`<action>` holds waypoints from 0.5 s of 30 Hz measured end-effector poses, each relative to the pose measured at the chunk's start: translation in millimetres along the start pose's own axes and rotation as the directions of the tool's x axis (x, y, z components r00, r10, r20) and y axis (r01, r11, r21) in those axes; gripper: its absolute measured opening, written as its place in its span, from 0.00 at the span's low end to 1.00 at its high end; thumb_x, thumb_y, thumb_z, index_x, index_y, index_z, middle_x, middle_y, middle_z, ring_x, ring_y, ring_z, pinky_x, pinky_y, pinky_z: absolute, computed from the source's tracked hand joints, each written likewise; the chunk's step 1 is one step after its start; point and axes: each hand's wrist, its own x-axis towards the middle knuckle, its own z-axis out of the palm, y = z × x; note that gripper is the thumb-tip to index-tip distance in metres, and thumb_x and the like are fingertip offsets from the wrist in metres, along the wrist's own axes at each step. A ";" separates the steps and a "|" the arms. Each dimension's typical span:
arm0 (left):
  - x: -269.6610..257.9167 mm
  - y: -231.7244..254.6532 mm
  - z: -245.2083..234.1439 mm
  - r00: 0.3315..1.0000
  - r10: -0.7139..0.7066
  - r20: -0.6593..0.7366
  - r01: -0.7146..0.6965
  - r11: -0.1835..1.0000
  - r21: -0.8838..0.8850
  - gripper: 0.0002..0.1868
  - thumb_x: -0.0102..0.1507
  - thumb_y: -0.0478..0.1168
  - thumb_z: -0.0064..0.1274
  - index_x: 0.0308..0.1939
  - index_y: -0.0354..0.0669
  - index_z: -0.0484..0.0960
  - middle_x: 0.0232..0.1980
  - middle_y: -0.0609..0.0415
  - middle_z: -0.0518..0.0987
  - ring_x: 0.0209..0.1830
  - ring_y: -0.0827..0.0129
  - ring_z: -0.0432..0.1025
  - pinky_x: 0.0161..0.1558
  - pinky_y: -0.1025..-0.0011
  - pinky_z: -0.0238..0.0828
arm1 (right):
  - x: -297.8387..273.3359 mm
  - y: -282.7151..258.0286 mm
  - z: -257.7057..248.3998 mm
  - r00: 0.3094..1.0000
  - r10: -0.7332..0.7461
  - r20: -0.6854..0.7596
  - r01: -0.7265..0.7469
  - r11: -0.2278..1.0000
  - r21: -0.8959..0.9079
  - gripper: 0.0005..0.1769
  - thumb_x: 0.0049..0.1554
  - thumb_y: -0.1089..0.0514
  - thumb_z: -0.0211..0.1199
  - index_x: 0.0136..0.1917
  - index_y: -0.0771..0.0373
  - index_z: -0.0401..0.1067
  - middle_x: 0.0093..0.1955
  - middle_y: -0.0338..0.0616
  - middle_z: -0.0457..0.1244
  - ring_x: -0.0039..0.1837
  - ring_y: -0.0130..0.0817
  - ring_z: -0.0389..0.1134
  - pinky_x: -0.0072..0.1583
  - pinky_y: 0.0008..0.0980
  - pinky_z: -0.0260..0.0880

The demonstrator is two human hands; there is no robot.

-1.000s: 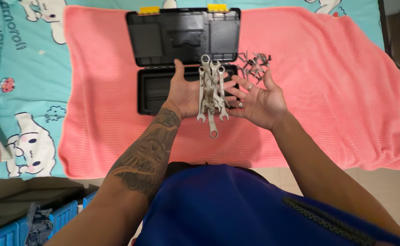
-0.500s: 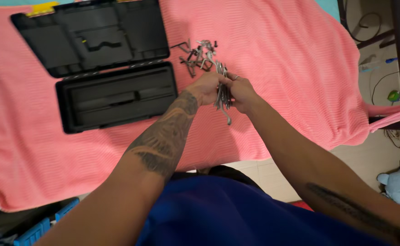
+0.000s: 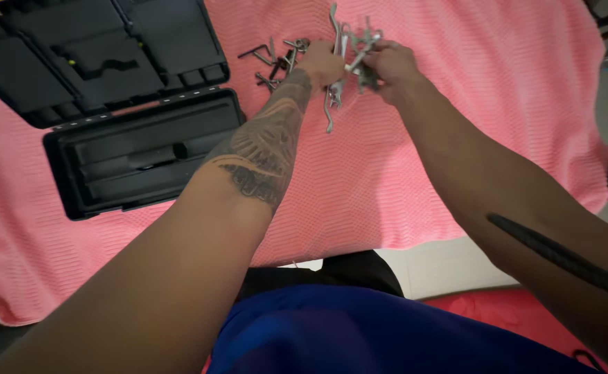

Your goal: The person opens a toolbox and removes various tools and hardware items one by one, placing them on a pink towel. The items include Allen keys, washers, wrenches, pliers, a hammer, and screwdrivers. The person continues to empty the toolbox until it is empty.

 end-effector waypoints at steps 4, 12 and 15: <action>-4.4 -28.6 2.4 0.987 0.151 -0.044 -0.156 0.980 -0.125 0.18 0.51 0.29 0.58 0.45 0.31 0.83 0.42 0.43 0.86 0.38 0.60 0.82 0.38 0.63 0.80 | 0.1 1.5 -12.1 0.998 0.010 -0.067 -0.010 1.000 -0.001 0.21 0.56 0.71 0.56 0.61 0.56 0.71 0.52 0.40 0.68 0.50 0.33 0.70 0.48 0.41 0.76; -48.8 -1.8 13.4 0.996 0.051 -0.076 -0.037 0.983 0.178 0.34 0.55 0.37 0.59 0.66 0.41 0.70 0.52 0.43 0.81 0.50 0.53 0.82 0.52 0.59 0.80 | -38.3 29.0 -18.6 0.831 -0.527 -0.178 0.379 0.771 -0.512 0.27 0.52 0.60 0.63 0.66 0.60 0.68 0.63 0.46 0.61 0.57 0.40 0.70 0.55 0.46 0.77; -95.2 12.8 20.2 0.994 0.001 0.110 -0.080 0.693 0.716 0.32 0.62 0.46 0.55 0.71 0.51 0.68 0.68 0.37 0.63 0.70 0.41 0.60 0.64 0.49 0.65 | -62.7 31.4 -11.5 0.663 -0.466 0.586 0.617 -0.103 -0.780 0.28 0.57 0.56 0.66 0.71 0.51 0.70 0.76 0.46 0.58 0.77 0.56 0.59 0.74 0.54 0.63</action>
